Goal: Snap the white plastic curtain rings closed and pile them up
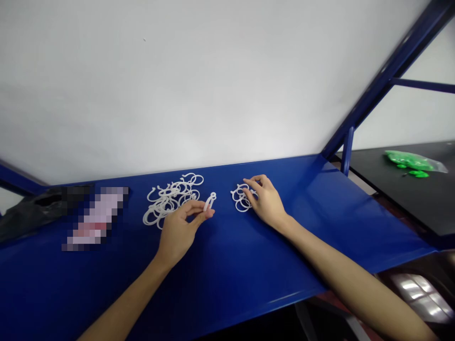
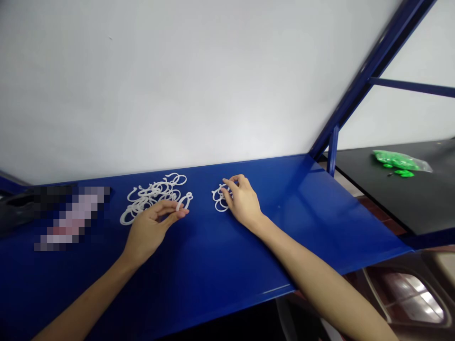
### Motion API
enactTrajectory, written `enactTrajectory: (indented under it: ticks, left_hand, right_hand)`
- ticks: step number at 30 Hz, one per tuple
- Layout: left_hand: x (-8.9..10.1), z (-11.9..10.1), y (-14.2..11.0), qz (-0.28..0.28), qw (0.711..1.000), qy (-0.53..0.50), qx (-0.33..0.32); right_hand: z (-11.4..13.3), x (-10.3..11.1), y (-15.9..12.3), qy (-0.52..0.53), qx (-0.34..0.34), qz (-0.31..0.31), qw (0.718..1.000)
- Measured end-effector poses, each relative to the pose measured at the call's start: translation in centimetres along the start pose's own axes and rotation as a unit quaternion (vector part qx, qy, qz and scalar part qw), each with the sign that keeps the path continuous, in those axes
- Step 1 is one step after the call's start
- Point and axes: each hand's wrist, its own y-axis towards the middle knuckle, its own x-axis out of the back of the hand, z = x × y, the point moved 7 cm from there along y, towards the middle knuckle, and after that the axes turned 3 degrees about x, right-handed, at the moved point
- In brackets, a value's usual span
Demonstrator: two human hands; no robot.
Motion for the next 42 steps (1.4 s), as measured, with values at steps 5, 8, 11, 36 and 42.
enactTrajectory:
  ticks: [5,8,11,36,42]
  left_hand:
    - [-0.4,-4.1,-2.2,-0.073,0.941,0.177,-0.279]
    - [-1.4,-5.0,-3.6,-0.061,0.894,0.223,-0.383]
    - [-2.1,-5.3,-4.2,-0.04,0.875,0.24,-0.419]
    - [-1.7,-3.6,-2.1,0.025,0.955,0.157,-0.251]
    - [0.9,-2.6,0.2,0.004,0.889,0.334,-0.314]
  right_hand:
    - [4.1,-0.8,-1.1,0.238,-0.026,0.089,0.967]
    - [5.5,-1.7,-1.7,0.328,-0.054,0.108,0.937]
    - [5.0,-2.3,-1.9,0.363,-0.083,0.096,0.923]
    - [7.8,-1.2,-3.4,0.174,0.208,0.145,0.951]
    - [3.9,-0.6,-0.9,0.123,0.085,0.056,0.987]
